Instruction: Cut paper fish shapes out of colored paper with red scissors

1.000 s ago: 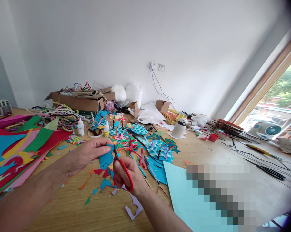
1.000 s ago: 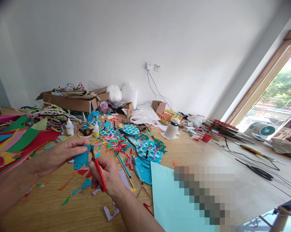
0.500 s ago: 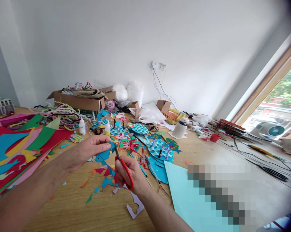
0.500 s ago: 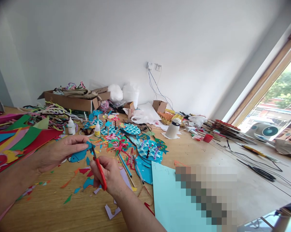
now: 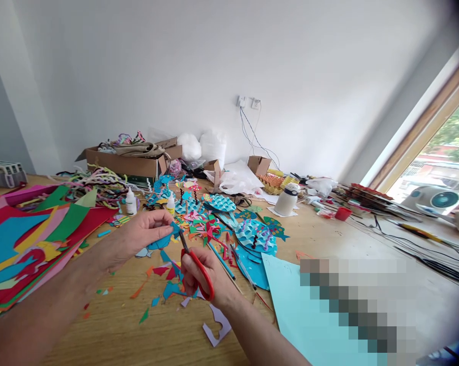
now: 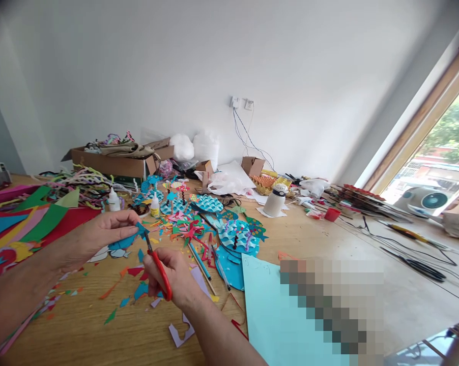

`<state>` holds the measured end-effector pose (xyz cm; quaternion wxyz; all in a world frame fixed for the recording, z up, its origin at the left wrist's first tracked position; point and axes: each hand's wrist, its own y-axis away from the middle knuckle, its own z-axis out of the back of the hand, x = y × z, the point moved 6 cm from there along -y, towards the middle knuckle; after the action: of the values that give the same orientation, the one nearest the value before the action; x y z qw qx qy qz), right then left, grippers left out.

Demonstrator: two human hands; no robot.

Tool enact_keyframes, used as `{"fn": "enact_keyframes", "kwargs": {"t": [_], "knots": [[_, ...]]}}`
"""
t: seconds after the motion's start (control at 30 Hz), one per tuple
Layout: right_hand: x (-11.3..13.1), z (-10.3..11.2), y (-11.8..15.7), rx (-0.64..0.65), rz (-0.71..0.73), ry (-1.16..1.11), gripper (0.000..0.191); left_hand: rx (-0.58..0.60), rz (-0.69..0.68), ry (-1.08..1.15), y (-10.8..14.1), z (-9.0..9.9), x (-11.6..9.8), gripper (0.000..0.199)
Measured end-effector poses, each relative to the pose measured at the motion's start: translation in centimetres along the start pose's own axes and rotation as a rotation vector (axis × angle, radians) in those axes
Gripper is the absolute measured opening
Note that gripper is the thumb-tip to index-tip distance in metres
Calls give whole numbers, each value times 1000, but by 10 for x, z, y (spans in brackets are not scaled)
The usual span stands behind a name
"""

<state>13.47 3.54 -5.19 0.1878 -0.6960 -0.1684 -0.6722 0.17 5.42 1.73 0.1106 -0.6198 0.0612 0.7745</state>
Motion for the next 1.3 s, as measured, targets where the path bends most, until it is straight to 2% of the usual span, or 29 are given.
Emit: {"fn": "enact_keyframes", "kwargs": {"t": [0.17,0.27,0.37,0.47,0.57,0.63,0.77,0.87,1.07,1.3], "knots": [[1,-1,1,85,-16,53,51,-75,-45,-25,-4,17,-1,27],[0,0,0,88,-3,6,50,-105,-28,-2,-3,22,-4,30],[0,7,-4,-7,70,-83,48,-84,-22,-41,-4,20,-4,27],[1,18,-7,-169,140,-153,43,-29,-39,-152,-6,17,1,19],[2,25,-6,-295,141,-197,35,70,-81,-281,-7,9,6,12],[4,25,-6,-330,145,-222,34,157,-100,-361,-6,0,8,10],[5,20,-7,-274,175,-258,34,252,-130,-515,-3,-14,9,10],[-4,14,-9,-202,96,-281,36,275,-128,-602,-5,-21,16,11],[-20,6,-13,-182,-28,-256,33,320,-53,-709,-9,-25,38,8],[-31,9,-21,-180,-45,-176,28,315,75,-706,-6,-25,36,12]]}}
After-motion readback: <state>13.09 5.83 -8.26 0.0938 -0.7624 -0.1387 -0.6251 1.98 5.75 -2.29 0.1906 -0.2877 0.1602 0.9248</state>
